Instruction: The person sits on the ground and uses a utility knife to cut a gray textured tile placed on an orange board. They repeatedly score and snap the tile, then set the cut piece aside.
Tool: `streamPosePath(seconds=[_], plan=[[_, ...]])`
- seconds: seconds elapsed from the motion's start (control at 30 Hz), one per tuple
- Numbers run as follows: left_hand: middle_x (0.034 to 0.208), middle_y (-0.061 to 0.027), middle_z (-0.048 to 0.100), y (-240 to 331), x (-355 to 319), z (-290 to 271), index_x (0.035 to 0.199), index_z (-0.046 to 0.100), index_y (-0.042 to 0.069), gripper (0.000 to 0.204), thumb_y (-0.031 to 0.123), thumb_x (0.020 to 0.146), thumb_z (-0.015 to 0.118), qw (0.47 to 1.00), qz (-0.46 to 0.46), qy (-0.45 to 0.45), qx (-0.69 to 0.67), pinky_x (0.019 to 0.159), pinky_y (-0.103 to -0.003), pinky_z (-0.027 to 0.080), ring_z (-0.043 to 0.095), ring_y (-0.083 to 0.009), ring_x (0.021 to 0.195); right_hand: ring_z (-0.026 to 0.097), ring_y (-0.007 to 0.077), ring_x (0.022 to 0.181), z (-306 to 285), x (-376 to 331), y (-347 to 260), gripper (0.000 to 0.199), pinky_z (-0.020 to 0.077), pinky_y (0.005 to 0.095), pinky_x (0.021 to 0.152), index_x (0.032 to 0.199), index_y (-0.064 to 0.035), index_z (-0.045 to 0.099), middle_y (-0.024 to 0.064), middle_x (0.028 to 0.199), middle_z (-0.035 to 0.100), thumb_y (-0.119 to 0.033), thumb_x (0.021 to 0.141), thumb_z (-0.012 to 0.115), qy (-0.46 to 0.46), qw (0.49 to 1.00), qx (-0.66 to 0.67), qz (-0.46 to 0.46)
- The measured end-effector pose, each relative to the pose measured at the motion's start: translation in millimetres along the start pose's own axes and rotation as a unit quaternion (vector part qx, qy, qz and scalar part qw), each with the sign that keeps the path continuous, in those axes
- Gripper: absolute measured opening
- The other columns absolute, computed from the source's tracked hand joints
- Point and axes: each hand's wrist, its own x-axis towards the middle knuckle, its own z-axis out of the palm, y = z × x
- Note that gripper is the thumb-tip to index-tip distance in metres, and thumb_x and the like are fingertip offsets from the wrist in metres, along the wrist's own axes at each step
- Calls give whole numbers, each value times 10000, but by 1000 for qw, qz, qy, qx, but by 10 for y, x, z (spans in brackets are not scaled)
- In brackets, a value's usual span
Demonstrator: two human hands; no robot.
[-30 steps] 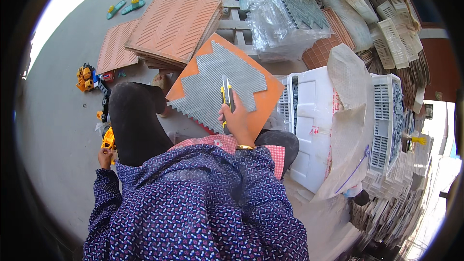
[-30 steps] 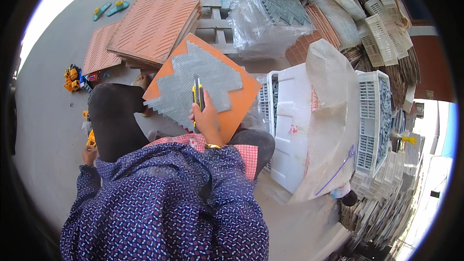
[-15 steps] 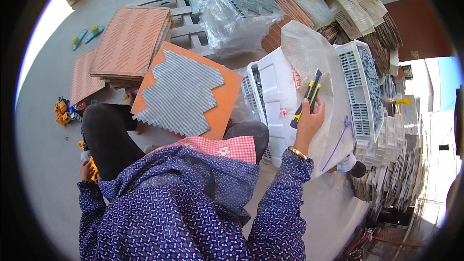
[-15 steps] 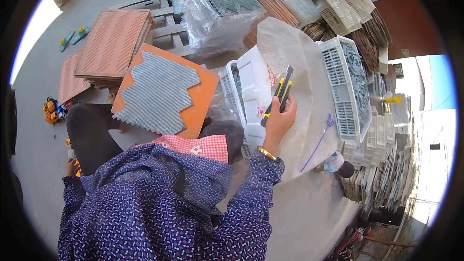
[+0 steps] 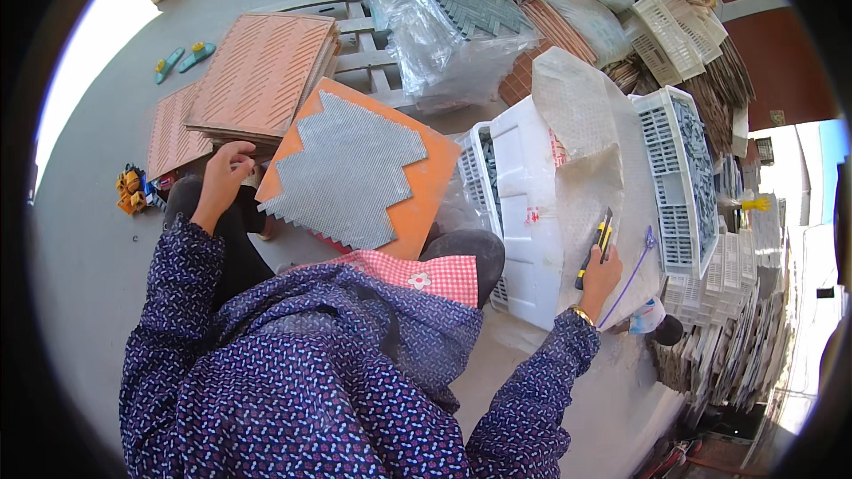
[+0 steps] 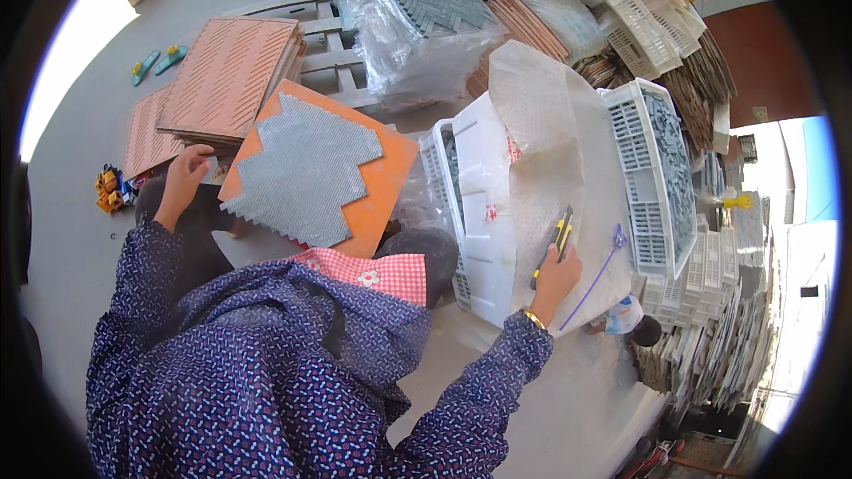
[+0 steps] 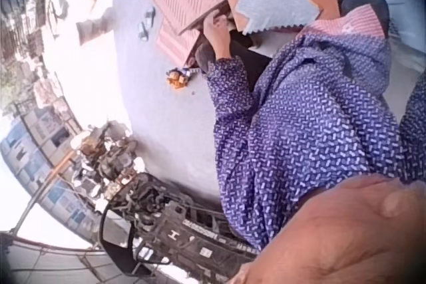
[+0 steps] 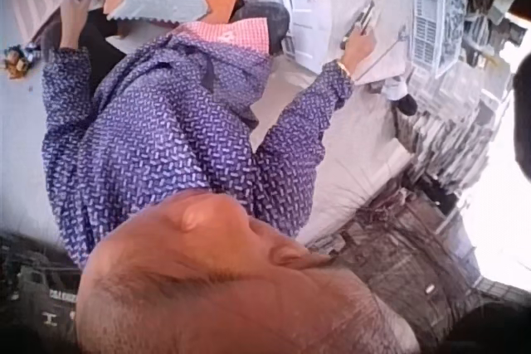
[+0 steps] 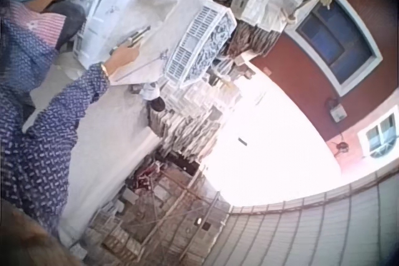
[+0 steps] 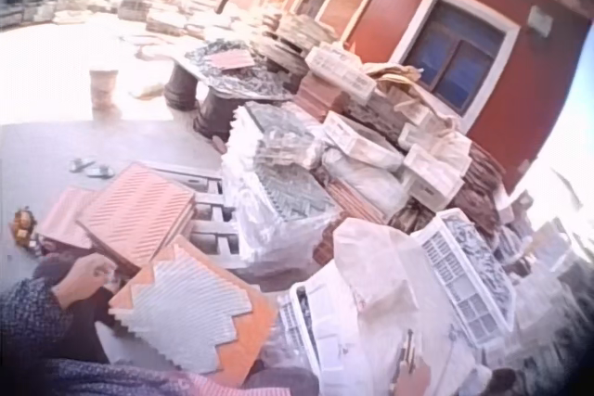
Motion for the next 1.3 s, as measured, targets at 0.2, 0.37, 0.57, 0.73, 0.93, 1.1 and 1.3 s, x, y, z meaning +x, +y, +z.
streamPosePath(seconds=[0.2, 0.37, 0.57, 0.73, 0.93, 1.1, 1.3], plan=[[1196, -120, 473, 132, -390, 895, 1134, 487, 31, 488, 139, 699, 680, 941, 174, -198, 215, 953, -370, 336, 411, -281, 1151, 562, 314, 872, -210, -295, -1273, 284, 443, 378, 779, 1027, 49, 540, 184, 950, 581, -124, 803, 573, 4, 967, 232, -107], [1413, -116, 233, -15, -582, 1203, 1343, 268, 66, 852, 316, 665, 718, 864, 262, -273, 332, 1046, -487, 169, 166, -268, 1329, 557, 308, 949, 619, -1195, -2093, 518, 436, 369, 824, 1179, 45, 465, 237, 1076, 543, -200, 754, 632, -469, 805, 335, -142], [1434, -186, 130, 55, -605, 1125, 1369, 210, 54, 1069, 421, 540, 777, 858, 228, -296, 352, 1014, -591, 110, 99, -340, 1337, 346, 409, 1175, 1026, -2117, -2504, 762, 266, 447, 994, 1313, 60, 239, 303, 1254, 364, -273, 746, 624, -456, 837, 203, -225], [1414, -209, 181, 68, -640, 1224, 1345, 258, 39, 974, 408, 587, 746, 851, 257, -257, 379, 1002, -598, 135, 153, -342, 1325, 483, 315, 981, 1159, -2029, -2441, 568, 383, 400, 843, 1176, 40, 357, 225, 1055, 482, -223, 748, 620, -449, 805, 386, -41], [1362, -199, 297, -93, -640, 1288, 1300, 303, -14, 566, 103, 783, 501, 838, 322, -197, 394, 1001, -576, 181, 251, -348, 1285, 495, 101, 730, 1083, -1847, -2456, 211, 404, 239, 646, 848, -16, 527, 28, 769, 540, -181, 773, 637, -485, 608, 595, 203], [1322, -153, 381, -12, -659, 1226, 1272, 375, 16, 476, 64, 803, 440, 849, 316, -213, 366, 1024, -518, 212, 320, -313, 1258, 512, 109, 691, 826, -1431, -2386, 213, 416, 248, 621, 868, -6, 551, 23, 770, 557, -198, 798, 610, -569, 579, 572, 121], [1298, -145, 411, 38, -673, 1165, 1241, 413, 23, 432, 77, 813, 447, 829, 325, -224, 396, 1022, -502, 229, 351, -303, 1239, 596, 279, 813, 1015, -529, -1847, 302, 464, 349, 734, 1019, -32, 586, 159, 934, 620, -230, 803, 514, -457, 837, 289, -86]])
